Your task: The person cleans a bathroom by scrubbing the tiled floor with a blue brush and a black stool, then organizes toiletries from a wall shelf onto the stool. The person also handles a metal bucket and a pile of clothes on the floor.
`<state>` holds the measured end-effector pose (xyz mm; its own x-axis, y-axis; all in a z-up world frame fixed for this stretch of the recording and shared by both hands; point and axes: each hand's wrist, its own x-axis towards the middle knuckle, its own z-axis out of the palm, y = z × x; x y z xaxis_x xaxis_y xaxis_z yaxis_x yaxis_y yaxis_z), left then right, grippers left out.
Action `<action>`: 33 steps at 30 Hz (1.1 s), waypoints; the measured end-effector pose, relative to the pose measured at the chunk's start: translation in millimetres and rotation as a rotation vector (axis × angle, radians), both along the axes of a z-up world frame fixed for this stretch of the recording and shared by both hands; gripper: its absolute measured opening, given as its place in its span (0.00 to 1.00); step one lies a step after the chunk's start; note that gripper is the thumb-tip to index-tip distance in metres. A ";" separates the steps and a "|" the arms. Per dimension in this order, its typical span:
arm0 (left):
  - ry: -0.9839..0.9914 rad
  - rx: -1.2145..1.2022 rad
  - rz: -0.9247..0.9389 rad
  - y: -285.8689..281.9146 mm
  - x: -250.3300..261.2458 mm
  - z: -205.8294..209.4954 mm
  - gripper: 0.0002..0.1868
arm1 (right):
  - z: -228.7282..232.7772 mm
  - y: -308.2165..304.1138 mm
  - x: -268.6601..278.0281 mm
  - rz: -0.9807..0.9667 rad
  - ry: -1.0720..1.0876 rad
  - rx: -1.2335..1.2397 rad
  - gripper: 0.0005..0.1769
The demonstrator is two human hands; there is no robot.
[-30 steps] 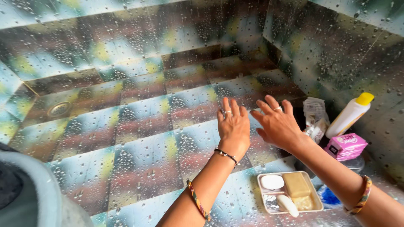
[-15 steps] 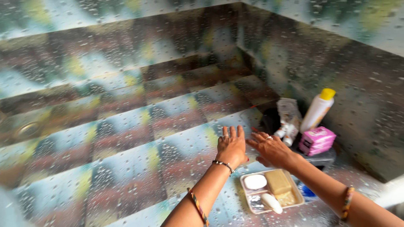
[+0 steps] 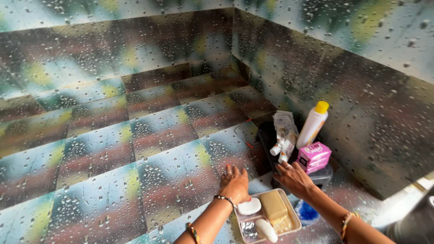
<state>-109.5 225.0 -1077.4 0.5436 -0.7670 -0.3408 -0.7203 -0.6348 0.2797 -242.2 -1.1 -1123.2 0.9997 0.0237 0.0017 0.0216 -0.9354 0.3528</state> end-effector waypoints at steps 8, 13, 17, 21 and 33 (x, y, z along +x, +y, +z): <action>0.120 0.109 0.041 -12.2 6.5 -66.3 0.33 | -23.9 -6.6 5.9 -0.031 0.012 0.047 0.13; 0.248 0.193 0.101 0.6 13.5 -99.5 0.32 | -26.1 -2.8 3.8 -0.085 -0.041 0.079 0.18; 0.374 0.096 0.123 13.2 20.2 -118.9 0.23 | -21.0 -9.1 4.4 -0.163 -0.012 0.036 0.24; 0.721 0.278 0.297 12.2 26.1 -123.8 0.19 | -20.0 -22.3 1.9 -0.206 0.017 0.024 0.25; 1.368 0.160 0.610 -9.6 58.8 -302.7 0.25 | -20.0 -7.9 28.3 -0.092 -0.135 0.338 0.14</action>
